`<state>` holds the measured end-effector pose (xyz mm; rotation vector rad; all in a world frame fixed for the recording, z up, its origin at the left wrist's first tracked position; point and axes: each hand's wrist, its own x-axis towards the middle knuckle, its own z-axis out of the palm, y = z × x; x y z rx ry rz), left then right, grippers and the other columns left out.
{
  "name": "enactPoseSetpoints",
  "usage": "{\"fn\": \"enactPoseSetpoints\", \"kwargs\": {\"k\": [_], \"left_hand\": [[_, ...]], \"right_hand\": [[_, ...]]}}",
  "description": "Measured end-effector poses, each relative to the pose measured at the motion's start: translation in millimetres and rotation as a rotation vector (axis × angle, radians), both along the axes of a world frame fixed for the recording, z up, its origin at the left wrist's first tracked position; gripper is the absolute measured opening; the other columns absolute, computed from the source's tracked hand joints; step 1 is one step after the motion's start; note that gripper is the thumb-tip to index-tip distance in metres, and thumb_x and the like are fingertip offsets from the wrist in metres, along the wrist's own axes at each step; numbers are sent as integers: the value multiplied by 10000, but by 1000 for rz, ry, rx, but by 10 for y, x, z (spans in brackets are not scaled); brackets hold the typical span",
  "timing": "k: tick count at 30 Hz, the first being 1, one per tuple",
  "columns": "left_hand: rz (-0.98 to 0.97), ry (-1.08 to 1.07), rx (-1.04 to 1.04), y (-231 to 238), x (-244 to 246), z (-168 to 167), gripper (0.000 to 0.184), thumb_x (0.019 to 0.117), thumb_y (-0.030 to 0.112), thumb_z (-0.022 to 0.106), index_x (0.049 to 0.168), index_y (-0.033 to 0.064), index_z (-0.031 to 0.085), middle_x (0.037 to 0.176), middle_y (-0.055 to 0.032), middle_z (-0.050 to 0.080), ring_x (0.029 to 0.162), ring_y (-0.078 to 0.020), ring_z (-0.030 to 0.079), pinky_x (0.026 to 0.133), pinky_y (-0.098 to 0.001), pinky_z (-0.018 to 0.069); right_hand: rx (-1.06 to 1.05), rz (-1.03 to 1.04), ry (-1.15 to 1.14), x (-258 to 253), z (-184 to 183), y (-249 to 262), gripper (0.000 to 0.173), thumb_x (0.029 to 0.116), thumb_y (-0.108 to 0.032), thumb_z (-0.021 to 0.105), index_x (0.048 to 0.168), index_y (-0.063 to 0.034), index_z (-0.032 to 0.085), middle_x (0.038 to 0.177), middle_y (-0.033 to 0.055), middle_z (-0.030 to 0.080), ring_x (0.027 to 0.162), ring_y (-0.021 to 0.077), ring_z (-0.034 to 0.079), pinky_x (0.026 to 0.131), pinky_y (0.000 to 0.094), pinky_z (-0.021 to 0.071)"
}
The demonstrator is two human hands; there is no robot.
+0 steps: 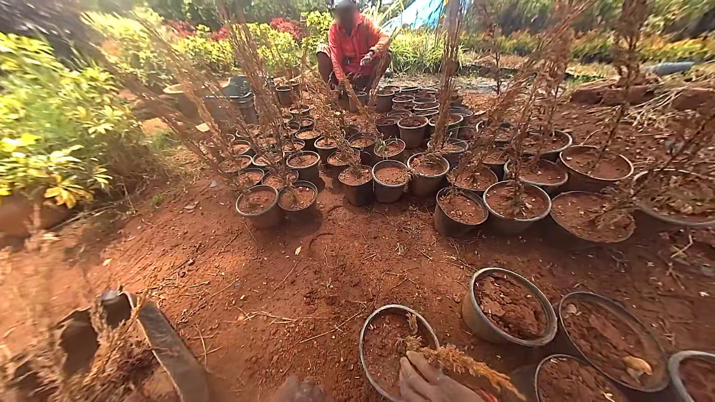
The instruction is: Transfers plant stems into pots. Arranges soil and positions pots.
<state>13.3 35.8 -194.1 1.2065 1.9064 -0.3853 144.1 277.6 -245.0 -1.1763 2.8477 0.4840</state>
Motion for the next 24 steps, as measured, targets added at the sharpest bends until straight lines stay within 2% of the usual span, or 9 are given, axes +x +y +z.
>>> {"fn": "enactPoseSetpoints", "kwargs": {"k": [2,4,7,10,13,15,18,21,24], "left_hand": [[-18,12,40,-15,-19,-59,418,1026,277,633,1324,-16,621,1378,-253,611,1318,-467,554,1024,-655,465],[-36,18,87,-27,-43,-123,417,1023,265,636,1350,8,623,1405,-242,602,1355,-456,529,1038,-653,453],[-47,38,191,-2,-77,-239,470,1014,230,638,1428,21,566,1463,-236,565,1438,-447,455,1105,-677,397],[23,47,340,107,-73,-342,650,1006,231,659,1555,-13,409,1601,-261,416,1527,-427,342,1209,-672,270],[71,103,463,276,-29,-512,832,981,341,704,1601,-38,298,1661,-269,304,1566,-400,271,1249,-629,208],[115,167,524,410,22,-648,915,946,402,734,1603,-48,285,1670,-270,282,1574,-391,254,1258,-614,195],[174,221,586,645,74,-859,1041,885,494,770,1606,-61,265,1677,-280,251,1578,-395,240,1263,-609,183],[226,240,535,811,8,-987,1166,821,588,784,1633,-24,213,1710,-258,164,1597,-379,179,1271,-594,161],[251,205,397,911,-75,-925,1276,764,622,825,1664,41,132,1727,-252,41,1612,-386,74,1280,-586,124]], "right_hand": [[116,-122,-50,-96,65,18,235,993,41,487,1105,104,684,1205,271,690,1274,441,606,1099,601,439],[236,-250,-242,-211,244,-10,306,1017,84,385,1199,193,606,1347,364,583,1367,505,504,1170,656,326],[248,-321,-256,-260,220,70,299,999,107,404,1180,185,629,1305,370,604,1333,515,525,1186,677,274],[291,-329,-293,-278,159,134,316,1004,116,371,1201,171,612,1288,361,606,1301,522,541,1177,695,279],[306,-327,-306,-300,146,152,294,997,111,406,1183,169,626,1256,349,631,1274,515,566,1182,681,282],[312,-325,-274,-339,92,159,268,982,117,434,1124,155,657,1177,321,665,1201,492,614,1143,676,351],[334,-312,-337,-408,222,139,270,1000,106,397,1106,150,642,1134,287,684,1164,466,631,1122,649,374],[345,-355,-438,-447,392,76,325,1028,94,343,1220,169,594,1238,278,665,1238,452,600,1152,636,335],[285,-370,-417,-455,196,124,296,1017,109,359,1187,169,593,1180,276,674,1173,447,628,1124,638,368]]}}
